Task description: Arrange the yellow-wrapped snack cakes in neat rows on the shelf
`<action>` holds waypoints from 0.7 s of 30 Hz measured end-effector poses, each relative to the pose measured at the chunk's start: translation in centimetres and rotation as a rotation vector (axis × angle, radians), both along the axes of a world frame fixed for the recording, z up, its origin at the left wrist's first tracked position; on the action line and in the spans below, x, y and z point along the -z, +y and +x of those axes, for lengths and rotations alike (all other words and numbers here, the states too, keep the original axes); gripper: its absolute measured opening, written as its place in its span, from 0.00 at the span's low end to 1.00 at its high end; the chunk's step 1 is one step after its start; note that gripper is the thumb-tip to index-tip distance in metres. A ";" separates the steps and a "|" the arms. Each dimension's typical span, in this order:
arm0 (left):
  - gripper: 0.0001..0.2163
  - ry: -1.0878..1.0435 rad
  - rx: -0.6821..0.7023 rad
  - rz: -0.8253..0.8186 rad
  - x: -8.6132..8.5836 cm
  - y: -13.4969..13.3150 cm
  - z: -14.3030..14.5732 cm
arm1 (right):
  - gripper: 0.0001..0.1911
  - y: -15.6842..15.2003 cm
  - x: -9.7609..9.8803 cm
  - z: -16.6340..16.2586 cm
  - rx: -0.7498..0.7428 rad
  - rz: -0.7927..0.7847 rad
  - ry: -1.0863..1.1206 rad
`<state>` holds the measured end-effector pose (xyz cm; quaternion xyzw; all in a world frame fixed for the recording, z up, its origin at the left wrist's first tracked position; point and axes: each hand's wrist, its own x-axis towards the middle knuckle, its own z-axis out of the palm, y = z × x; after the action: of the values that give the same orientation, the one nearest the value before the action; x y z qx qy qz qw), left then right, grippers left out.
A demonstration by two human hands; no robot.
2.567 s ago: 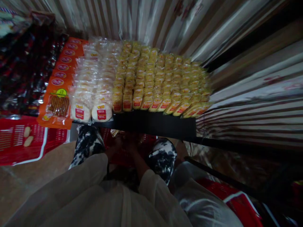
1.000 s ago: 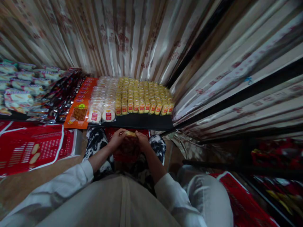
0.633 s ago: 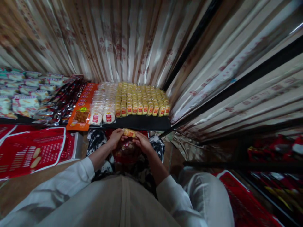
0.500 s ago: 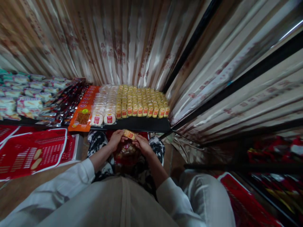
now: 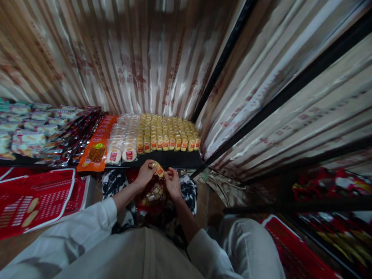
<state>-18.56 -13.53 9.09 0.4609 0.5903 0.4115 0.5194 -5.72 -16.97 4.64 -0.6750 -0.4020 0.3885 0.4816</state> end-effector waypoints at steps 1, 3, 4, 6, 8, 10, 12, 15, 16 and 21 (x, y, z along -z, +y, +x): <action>0.11 0.009 0.021 0.017 -0.1 0.4 0.7 | 0.16 0.1 -0.1 0.5 0.034 0.070 -0.107; 0.10 0.048 0.058 0.065 -0.1 1.3 2.1 | 0.16 0.2 -0.7 1.3 0.071 0.176 -0.267; 0.10 0.070 0.069 0.089 -0.1 1.7 2.9 | 0.16 0.3 -1.0 1.7 0.073 0.208 -0.321; 0.10 0.108 0.077 0.128 0.0 2.8 4.5 | 0.14 0.6 -1.6 2.4 0.059 0.246 -0.401; 0.11 0.139 0.092 0.152 0.1 3.8 6.0 | 0.15 1.0 -2.0 3.1 0.060 0.266 -0.456; 0.12 0.178 0.121 0.165 0.2 4.8 7.2 | 0.16 1.6 -2.0 3.8 0.075 0.274 -0.486; 0.13 0.225 0.144 0.178 0.1 5.7 8.1 | 0.18 2.2 -1.8 4.5 0.072 0.278 -0.492; 0.14 0.300 0.165 0.187 -0.3 6.9 8.8 | 0.20 3.4 -1.3 5.3 0.049 0.281 -0.490; 0.14 0.329 0.171 0.193 -0.4 7.2 8.9 | 0.21 3.8 -1.1 5.4 0.039 0.284 -0.489; 0.14 0.491 0.205 0.279 -0.7 9.0 8.9 | 0.24 5.9 -0.5 5.0 -0.022 0.309 -0.499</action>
<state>-9.65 -4.53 9.78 0.6705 0.5865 0.3103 0.3317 -0.77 -11.05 5.15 -0.6638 -0.5698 0.1499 0.4608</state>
